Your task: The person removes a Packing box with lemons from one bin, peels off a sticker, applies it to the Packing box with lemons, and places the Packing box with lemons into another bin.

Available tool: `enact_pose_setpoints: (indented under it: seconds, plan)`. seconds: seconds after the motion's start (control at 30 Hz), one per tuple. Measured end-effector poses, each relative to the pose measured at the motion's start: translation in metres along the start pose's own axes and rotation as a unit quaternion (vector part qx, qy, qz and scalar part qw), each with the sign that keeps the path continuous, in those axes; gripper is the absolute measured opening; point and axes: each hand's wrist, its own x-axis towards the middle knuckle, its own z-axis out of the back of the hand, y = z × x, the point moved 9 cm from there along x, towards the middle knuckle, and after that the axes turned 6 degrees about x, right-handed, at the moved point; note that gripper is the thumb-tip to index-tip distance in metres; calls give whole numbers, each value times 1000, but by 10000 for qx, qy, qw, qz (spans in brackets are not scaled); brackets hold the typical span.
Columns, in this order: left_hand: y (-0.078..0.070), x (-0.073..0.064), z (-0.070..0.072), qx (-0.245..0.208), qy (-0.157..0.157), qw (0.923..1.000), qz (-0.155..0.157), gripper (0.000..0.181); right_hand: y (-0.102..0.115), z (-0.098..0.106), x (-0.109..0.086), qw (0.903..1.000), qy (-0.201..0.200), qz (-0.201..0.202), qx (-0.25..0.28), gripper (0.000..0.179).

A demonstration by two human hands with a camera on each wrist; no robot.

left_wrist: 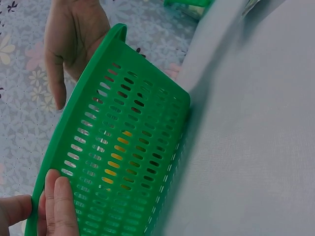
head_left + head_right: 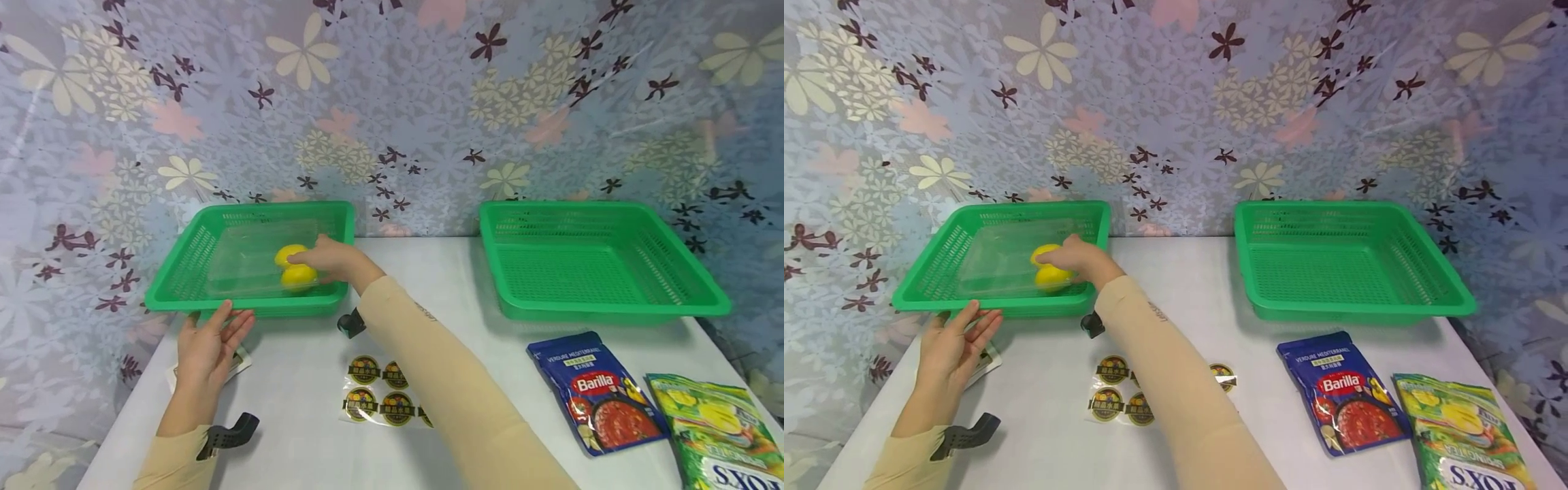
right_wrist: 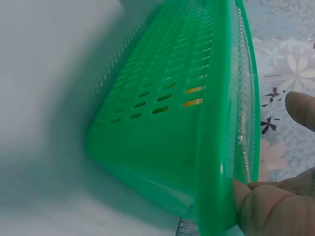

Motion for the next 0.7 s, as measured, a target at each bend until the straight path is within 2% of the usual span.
enact_pose_setpoints:
  seconds: [0.17,0.27,0.7]
  plan:
    - [-1,1,1,-52,-58,10000,-22,66,0,-1,7,9999,-84,-144,33,99]
    - [-1,1,3,-98,-72,9999,-60,61,-1,-2,10,9996,-139,-240,15,99]
    - [-4,2,0,38,-45,9996,-263,75,2,1,14,9975,-615,31,-346,83]
